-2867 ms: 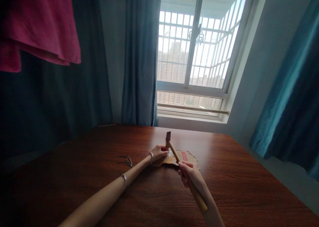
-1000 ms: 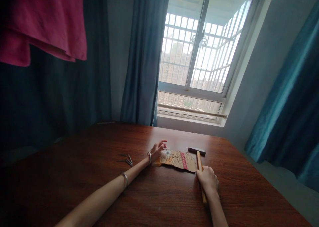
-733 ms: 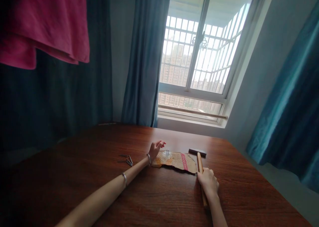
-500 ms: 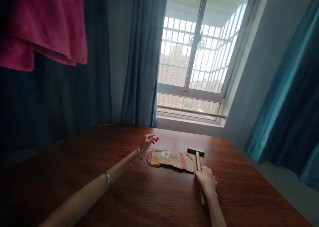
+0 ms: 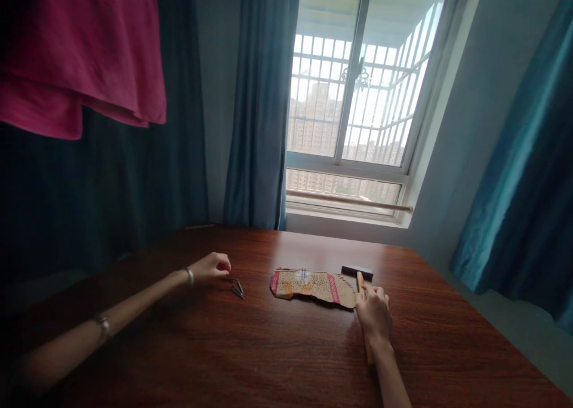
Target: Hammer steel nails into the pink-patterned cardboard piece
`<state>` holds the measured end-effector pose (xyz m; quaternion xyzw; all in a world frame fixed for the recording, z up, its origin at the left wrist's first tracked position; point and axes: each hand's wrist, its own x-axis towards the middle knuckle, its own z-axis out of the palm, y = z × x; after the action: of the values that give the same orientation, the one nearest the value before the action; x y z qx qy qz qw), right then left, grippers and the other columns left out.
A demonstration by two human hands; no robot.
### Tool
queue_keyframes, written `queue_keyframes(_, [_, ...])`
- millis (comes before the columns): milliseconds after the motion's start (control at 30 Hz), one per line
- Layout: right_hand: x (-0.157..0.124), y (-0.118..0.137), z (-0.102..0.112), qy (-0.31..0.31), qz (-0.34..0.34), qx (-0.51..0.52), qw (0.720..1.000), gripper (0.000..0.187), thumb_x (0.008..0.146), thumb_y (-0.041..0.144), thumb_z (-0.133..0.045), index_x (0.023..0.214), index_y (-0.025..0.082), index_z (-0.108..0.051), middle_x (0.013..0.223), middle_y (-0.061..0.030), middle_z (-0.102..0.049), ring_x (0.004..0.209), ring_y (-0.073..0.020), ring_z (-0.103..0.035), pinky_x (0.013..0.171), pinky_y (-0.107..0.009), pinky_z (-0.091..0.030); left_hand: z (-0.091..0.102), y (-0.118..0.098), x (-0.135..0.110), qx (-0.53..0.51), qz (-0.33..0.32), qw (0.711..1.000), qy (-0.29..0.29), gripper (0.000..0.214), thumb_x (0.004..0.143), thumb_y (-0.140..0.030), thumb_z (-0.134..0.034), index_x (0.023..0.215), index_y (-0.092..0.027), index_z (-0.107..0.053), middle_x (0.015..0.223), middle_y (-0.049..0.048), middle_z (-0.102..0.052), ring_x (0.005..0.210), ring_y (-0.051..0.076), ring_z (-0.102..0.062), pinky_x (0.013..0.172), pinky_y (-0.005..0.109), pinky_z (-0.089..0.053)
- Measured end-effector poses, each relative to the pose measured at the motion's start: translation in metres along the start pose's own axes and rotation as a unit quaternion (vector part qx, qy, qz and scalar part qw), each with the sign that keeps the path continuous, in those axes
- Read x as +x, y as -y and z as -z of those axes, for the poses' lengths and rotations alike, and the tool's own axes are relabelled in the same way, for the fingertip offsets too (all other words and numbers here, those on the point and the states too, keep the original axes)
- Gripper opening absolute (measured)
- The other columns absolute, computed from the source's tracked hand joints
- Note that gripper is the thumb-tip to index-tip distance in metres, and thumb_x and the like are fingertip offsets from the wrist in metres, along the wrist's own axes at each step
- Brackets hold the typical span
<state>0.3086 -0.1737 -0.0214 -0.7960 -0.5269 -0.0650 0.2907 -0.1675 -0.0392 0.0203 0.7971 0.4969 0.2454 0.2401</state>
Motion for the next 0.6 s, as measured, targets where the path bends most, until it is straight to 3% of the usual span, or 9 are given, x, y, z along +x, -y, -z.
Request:
queue_keyframes(267, [-0.001, -0.003, -0.006, -0.002, 0.032, 0.054, 0.998, 0.031, 0.078, 0.029, -0.042, 0.094, 0.017, -0.066, 0.091, -0.0097, -0.059, 0.087, -0.0217, -0.056, 0.075, -0.029, -0.040, -0.012, 0.022, -0.014, 0.212, -0.121, 0.968, 0.063, 0.021, 0.077, -0.030, -0.049, 0.069, -0.018, -0.065, 0.079, 0.0045, -0.055, 0.075, 0.015, -0.052, 0.070, 0.023, -0.038])
queue_keyframes(600, [0.002, -0.007, -0.010, -0.004, 0.041, 0.076, 0.996, 0.028, 0.077, 0.029, -0.043, 0.088, 0.017, -0.066, 0.087, -0.0095, -0.060, 0.081, -0.0216, -0.057, 0.072, -0.030, -0.042, -0.020, 0.033, -0.012, 0.230, -0.139, 0.962, 0.050, 0.018, 0.077, -0.021, -0.045, 0.070, -0.016, -0.061, 0.079, 0.0050, -0.054, 0.074, 0.015, -0.050, 0.071, 0.024, -0.038])
